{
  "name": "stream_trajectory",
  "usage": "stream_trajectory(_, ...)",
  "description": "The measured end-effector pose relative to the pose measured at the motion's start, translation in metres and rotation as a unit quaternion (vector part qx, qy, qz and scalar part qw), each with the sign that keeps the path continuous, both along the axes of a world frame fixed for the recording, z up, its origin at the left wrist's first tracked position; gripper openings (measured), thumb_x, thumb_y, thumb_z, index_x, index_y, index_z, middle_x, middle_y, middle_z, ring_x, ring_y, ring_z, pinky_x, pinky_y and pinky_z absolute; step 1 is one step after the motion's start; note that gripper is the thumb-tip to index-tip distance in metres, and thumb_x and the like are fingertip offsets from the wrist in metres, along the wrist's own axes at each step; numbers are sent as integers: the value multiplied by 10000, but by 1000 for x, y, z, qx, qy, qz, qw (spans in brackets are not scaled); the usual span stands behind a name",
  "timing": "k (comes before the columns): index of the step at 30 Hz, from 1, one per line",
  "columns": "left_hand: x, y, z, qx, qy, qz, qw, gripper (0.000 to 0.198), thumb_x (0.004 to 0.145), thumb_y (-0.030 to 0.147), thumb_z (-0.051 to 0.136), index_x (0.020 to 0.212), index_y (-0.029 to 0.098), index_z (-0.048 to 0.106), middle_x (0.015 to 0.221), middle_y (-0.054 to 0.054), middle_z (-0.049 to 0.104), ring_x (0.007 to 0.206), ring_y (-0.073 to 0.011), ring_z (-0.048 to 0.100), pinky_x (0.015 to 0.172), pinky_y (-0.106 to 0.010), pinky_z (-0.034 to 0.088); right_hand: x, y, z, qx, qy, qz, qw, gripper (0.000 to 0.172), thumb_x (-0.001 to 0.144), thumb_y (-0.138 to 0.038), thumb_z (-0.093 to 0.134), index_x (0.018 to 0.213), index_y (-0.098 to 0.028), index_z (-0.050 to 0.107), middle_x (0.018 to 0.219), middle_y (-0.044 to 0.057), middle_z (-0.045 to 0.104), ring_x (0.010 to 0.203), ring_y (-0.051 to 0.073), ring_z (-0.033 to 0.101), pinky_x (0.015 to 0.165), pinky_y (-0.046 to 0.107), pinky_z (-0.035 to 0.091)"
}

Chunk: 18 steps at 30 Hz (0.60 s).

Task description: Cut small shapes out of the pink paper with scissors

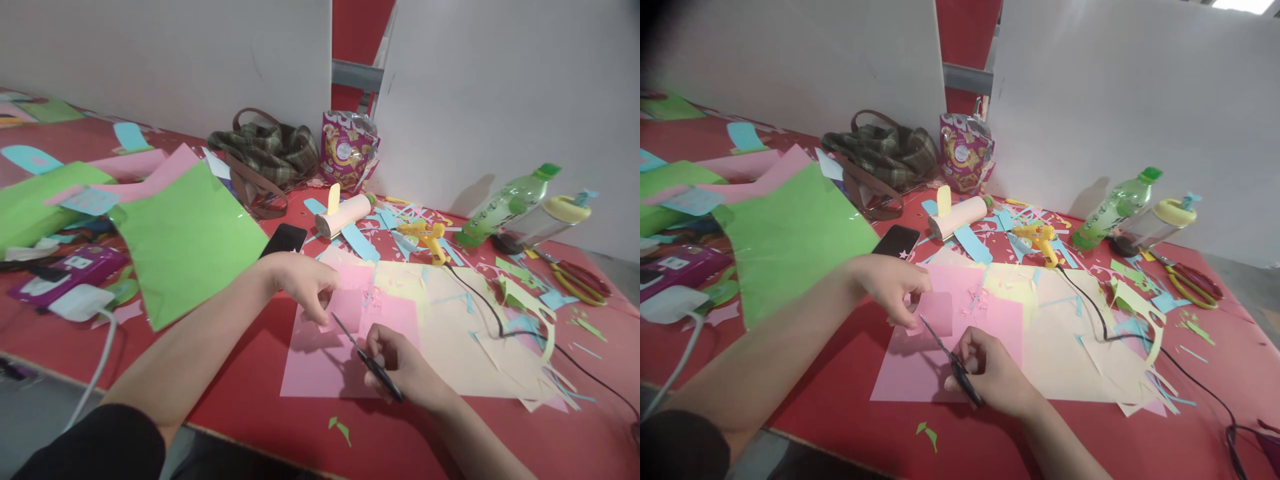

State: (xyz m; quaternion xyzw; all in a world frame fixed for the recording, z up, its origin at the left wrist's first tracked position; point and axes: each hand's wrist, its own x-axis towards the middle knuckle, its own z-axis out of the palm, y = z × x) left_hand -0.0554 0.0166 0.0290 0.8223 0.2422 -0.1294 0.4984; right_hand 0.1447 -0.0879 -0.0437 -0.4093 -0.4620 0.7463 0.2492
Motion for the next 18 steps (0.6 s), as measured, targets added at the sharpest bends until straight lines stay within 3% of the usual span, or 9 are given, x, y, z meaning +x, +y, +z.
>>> stream_trajectory(7,6,-2,-4,-31,3,-6,999,164,596,146,535,445,153,599,384,18,529,378,-77,418,398,-182,285,0,0,2,43,-40,20,998,285,620,-129,611,651,-202,337,544,-92,393,380,27,348,349,147,237)
stream_trajectory(18,12,-3,-12,-87,3,-23,996,157,583,126,530,426,143,534,372,27,502,379,-76,426,386,-171,280,1,2,9,91,-114,54,988,298,593,-161,644,626,-191,350,541,-87,353,451,47,299,407,169,238)
